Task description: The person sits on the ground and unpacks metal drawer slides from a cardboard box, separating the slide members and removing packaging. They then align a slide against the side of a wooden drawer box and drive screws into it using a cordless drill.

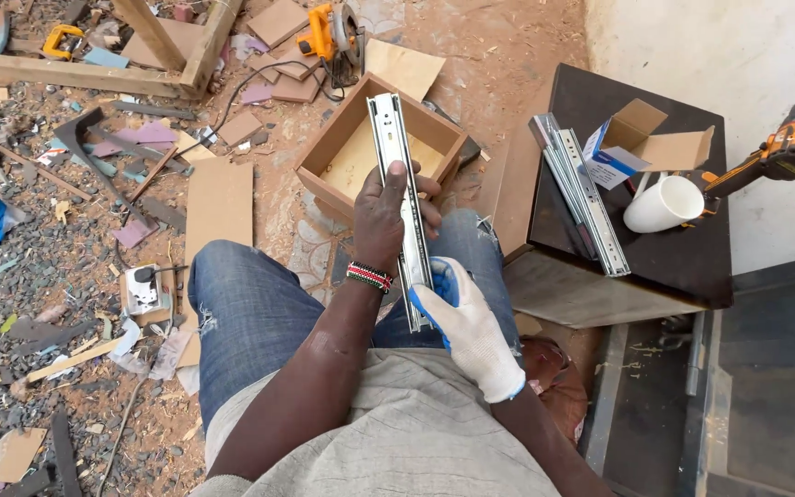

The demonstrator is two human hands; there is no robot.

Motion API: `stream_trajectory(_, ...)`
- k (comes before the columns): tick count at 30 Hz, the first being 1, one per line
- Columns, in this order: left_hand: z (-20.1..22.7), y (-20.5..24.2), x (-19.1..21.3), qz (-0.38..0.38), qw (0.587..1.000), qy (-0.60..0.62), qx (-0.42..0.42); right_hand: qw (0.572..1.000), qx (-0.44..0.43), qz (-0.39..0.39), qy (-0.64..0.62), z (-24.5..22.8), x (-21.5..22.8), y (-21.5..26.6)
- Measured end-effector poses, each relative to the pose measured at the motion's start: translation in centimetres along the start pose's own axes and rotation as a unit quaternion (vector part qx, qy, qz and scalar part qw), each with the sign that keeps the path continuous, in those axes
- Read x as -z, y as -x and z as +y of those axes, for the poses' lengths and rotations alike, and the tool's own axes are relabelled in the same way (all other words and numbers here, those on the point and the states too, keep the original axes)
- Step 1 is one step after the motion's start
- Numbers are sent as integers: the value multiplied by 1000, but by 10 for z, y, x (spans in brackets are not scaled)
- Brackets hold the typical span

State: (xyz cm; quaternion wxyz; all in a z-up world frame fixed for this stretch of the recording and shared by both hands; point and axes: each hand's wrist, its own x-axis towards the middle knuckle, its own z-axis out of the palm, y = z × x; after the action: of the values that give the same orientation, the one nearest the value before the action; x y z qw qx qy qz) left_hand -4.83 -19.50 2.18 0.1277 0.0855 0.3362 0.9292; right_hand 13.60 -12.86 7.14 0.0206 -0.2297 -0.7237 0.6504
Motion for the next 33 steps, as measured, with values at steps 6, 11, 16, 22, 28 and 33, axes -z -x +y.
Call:
stream_trajectory(6,11,16,-6,28,995,-98,-1,991,80,44,103,12,-14,0)
stream_trajectory(11,35,27,-35,-24,983,-177,39,987,84,91,102,-3,-21,-3)
stream_trajectory(16,51,55,-77,-130,950,-281,39,984,88,144,57,-21,-7,-1)
stream_trajectory(22,67,73,-110,-242,880,-407,-29,947,182,264,-12,-54,14,-3)
stream_trajectory(28,82,92,-92,-271,795,-536,86,912,310,221,-155,-84,63,-9)
stream_trajectory(33,99,93,-63,-262,764,-578,111,887,255,254,-288,-95,104,-22)
